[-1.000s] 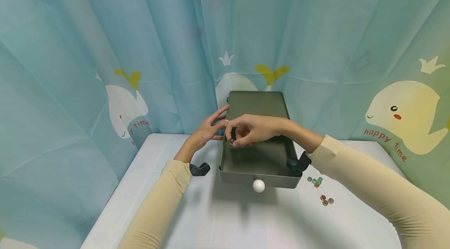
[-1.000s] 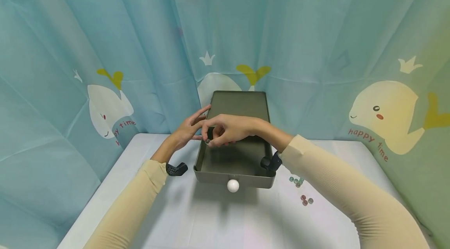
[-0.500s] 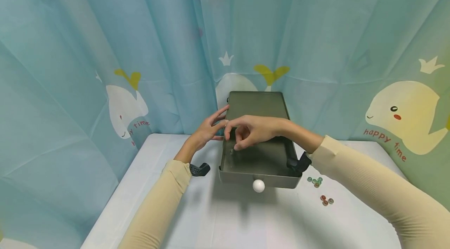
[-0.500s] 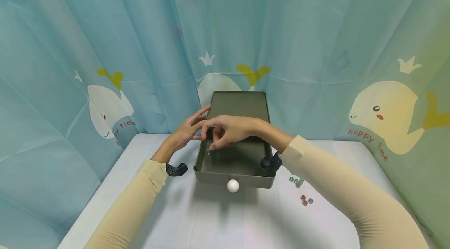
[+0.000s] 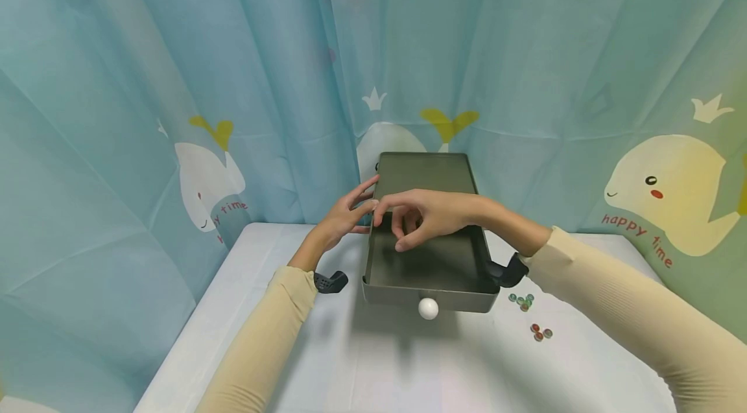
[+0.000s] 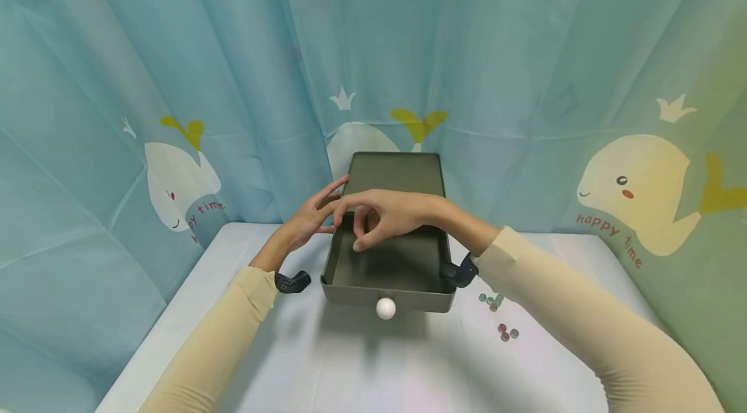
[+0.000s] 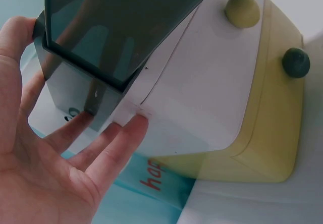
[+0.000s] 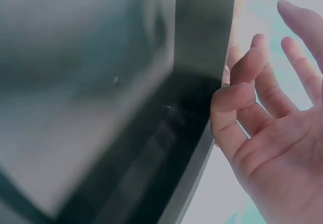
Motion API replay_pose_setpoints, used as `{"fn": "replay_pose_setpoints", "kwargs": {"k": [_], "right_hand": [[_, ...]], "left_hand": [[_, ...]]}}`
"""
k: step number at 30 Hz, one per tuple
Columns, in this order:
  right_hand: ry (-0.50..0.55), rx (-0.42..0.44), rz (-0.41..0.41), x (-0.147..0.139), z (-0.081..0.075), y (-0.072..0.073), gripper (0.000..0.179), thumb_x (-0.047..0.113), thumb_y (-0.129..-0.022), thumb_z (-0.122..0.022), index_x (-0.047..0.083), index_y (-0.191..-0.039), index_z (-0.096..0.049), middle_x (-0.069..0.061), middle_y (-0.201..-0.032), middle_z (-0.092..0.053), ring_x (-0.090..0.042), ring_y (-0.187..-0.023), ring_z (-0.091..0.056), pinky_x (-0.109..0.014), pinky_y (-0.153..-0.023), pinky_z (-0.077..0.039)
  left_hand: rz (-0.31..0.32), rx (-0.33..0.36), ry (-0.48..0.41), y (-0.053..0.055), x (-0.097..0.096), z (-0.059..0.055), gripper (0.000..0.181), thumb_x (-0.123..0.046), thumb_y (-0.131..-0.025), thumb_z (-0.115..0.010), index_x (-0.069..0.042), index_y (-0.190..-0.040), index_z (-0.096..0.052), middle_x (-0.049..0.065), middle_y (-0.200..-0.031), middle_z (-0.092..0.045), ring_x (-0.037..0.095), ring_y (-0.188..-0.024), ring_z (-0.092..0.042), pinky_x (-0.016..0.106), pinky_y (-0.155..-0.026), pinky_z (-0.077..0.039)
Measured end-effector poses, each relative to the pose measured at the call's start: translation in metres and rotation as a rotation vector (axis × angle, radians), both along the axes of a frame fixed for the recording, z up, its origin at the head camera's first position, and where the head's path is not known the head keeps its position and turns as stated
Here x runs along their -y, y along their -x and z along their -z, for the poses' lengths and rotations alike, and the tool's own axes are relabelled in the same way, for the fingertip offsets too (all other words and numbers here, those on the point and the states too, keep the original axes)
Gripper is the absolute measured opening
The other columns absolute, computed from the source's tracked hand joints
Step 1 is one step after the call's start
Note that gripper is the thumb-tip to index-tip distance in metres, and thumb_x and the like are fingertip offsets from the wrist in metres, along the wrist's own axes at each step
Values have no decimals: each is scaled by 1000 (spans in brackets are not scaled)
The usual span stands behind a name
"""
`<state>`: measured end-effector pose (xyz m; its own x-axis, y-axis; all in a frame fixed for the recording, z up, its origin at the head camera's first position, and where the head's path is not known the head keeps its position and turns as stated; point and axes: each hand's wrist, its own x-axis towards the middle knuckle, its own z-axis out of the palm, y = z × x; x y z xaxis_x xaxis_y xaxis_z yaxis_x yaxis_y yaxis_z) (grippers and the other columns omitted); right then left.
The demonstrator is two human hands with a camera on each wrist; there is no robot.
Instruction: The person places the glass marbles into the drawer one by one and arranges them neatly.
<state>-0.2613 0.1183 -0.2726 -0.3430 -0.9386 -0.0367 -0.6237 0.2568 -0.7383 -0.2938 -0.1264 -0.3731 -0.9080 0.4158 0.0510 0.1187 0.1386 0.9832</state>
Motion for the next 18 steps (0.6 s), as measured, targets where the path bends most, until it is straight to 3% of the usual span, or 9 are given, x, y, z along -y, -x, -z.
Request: {"fn": "replay_pose_setpoints", "kwargs": {"k": [6,18], "right_hand": [[-8,-56,41,-12,-9,-11,46,18,-93,-78,11,-132,-55,-5,-97,-64,-23,-74,-65,-37,-75,-55],[29,-65,119,-36,-12,-25,42,17,-93,-78,15,-130,-57,-5,-99,-63,-23,-69,-62,-34,-67,-54]], "left_hand": [[-8,0,1,0,0,0,60,-33,-106,-58,-40,-161,-34,10,-165,-28,33,-146,-39,56,-99,-53],[-23,2,6,0,1,-1,60,-33,-106,-59,-43,-160,-35,8,-165,-28,32,-144,-40,55,-98,-53]]}}
